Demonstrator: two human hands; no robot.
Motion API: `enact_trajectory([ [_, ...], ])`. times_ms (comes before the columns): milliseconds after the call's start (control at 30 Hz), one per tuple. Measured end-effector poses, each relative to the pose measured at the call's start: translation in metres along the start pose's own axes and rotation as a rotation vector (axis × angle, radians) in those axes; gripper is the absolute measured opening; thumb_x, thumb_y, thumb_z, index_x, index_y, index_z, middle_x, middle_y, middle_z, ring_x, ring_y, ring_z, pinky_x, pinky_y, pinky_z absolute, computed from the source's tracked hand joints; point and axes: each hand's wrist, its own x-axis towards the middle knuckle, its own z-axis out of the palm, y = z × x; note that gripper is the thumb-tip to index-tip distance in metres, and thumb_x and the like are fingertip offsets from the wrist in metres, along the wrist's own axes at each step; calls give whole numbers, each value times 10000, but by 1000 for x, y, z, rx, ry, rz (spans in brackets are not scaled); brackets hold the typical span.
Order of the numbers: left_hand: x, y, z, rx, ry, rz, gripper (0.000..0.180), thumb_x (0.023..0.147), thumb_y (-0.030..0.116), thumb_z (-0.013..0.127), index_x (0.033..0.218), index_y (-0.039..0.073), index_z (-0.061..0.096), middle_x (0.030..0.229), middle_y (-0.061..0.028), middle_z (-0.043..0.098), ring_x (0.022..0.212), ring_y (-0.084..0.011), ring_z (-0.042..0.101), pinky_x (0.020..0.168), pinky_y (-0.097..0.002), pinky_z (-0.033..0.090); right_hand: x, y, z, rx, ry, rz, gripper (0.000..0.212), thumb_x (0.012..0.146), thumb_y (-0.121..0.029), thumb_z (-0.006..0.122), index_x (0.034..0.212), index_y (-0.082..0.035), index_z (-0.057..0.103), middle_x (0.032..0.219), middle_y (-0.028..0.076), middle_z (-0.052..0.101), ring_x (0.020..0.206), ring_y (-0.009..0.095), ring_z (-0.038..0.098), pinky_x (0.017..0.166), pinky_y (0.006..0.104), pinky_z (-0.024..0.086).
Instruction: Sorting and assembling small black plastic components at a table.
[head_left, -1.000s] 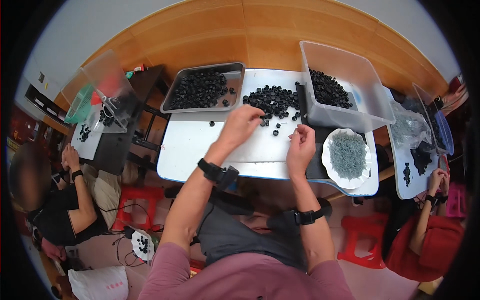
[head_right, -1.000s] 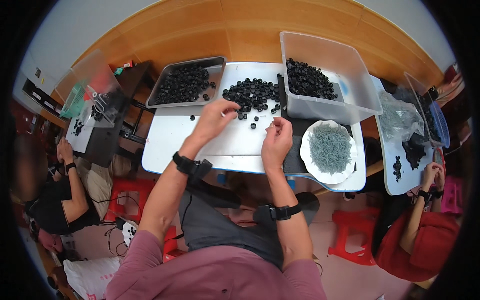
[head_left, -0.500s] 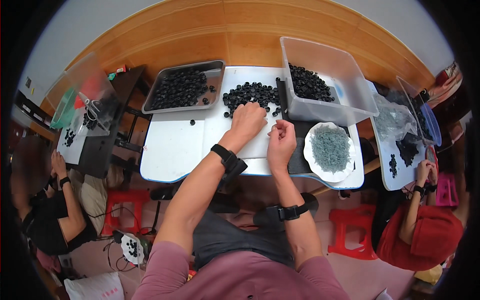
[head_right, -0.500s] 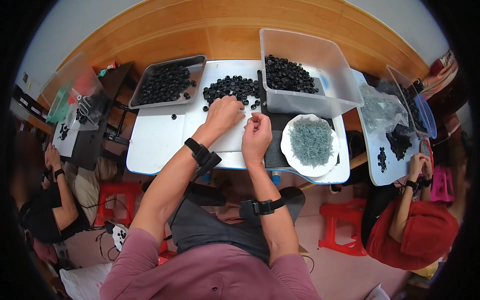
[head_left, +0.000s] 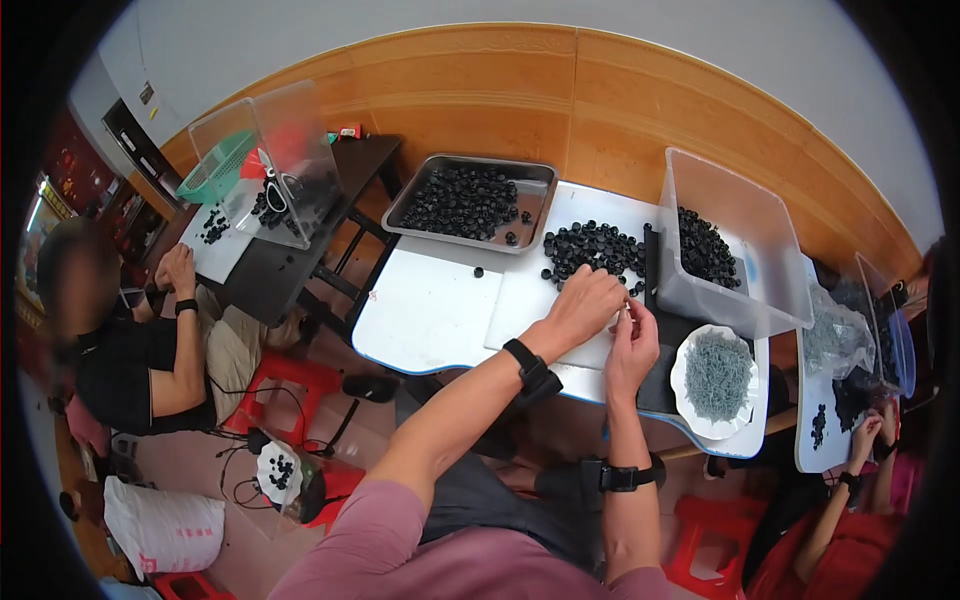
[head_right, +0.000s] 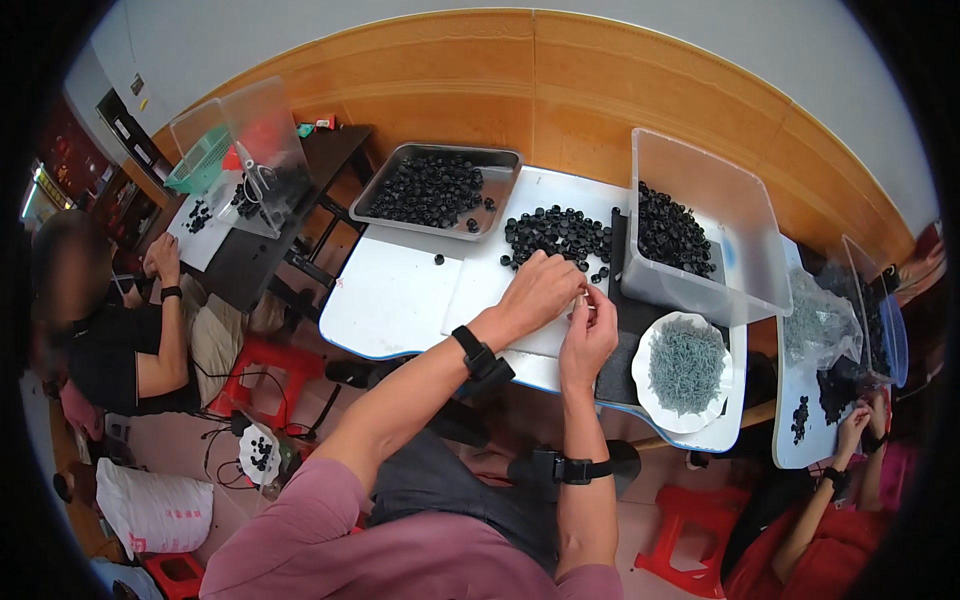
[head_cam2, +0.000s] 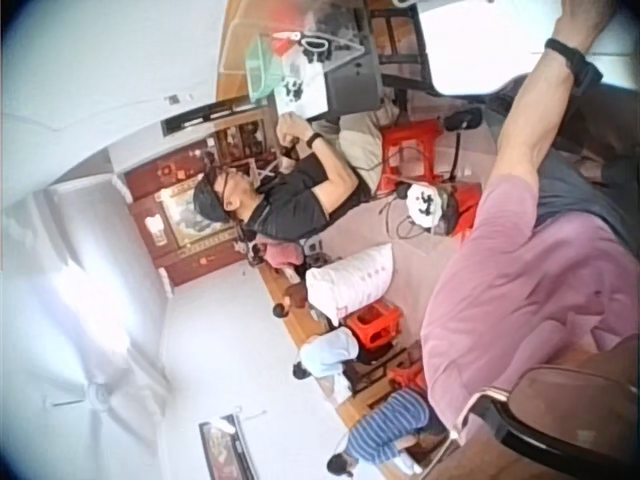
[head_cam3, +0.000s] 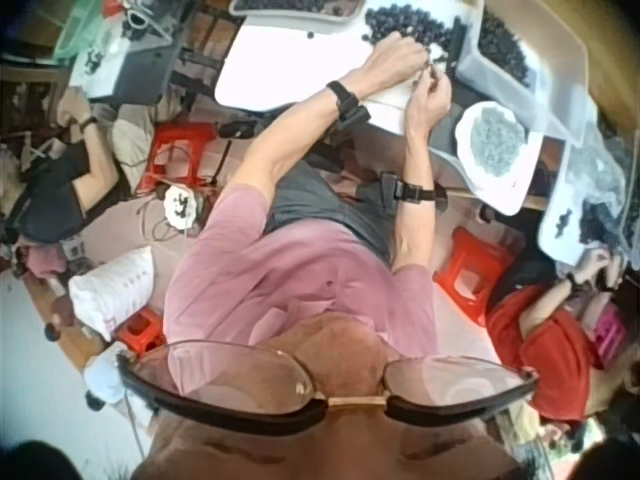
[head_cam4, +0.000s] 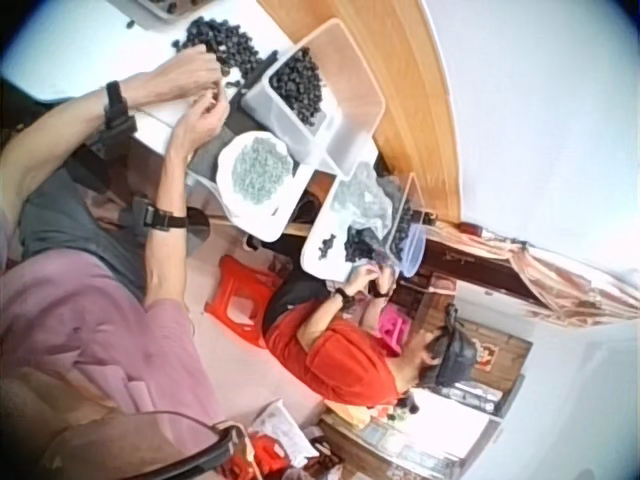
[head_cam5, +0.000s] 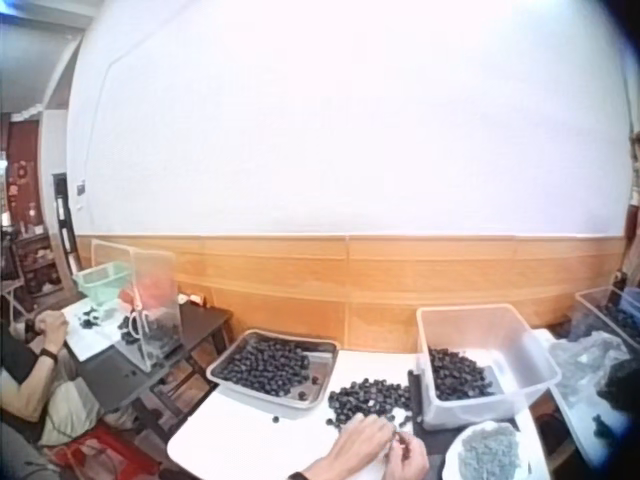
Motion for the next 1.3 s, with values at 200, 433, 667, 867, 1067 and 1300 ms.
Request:
enact_trajectory([
  [200, -22, 4, -13, -330, -28, -210, 116, 903, 132, 695, 988, 57, 719, 912, -107, 733, 869, -310, 705, 774, -425, 548, -1, 6, -2, 31, -45, 52, 168, 992, -79, 648, 1110, 25, 709, 897, 55, 706, 680, 89, 618, 615, 244, 496],
  [433, -30, 9, -29, -448, 54, -247, 134, 892, 85, 720, 1018, 53, 692, 915, -129, 729, 838, -326, 715, 731, -408, 572, -2, 0, -6, 36, -103, 74, 129, 971, -80, 691, 1001, 30, 751, 861, 45, 704, 664, 77, 603, 589, 240, 487],
  [667, -31, 2, -37, -424, -10, -243, 165, 897, 82, 737, 1046, 58, 672, 924, -117, 744, 834, -303, 741, 719, -378, 590, -1, -2, -2, 142, -160, 126, 131, 943, -85, 737, 1014, 22, 760, 851, 24, 722, 692, 54, 613, 601, 221, 500],
  [867, -29, 4, -44, -527, -105, -308, 184, 889, 66, 734, 1057, 41, 664, 984, -116, 750, 902, -312, 739, 775, -383, 584, -1, 0, -5, 156, -196, 155, 117, 950, -82, 724, 1006, 17, 747, 829, 15, 713, 677, 49, 606, 599, 213, 490],
  [1067, -25, -13, -47, -251, -32, -185, 188, 850, 104, 768, 1017, 47, 703, 961, -106, 699, 926, -318, 660, 828, -418, 530, 0, 3, -4, 219, -46, 142, 90, 980, -70, 680, 1013, 10, 706, 846, 7, 676, 671, 58, 591, 603, 213, 482],
  [1300, -37, -6, -27, -236, -119, -268, 293, 795, 209, 831, 1019, 55, 721, 897, -100, 659, 863, -287, 639, 769, -418, 518, 0, 6, -3, 139, -53, 48, 99, 993, -90, 679, 1025, 3, 691, 824, -4, 661, 657, 46, 573, 585, 211, 459],
])
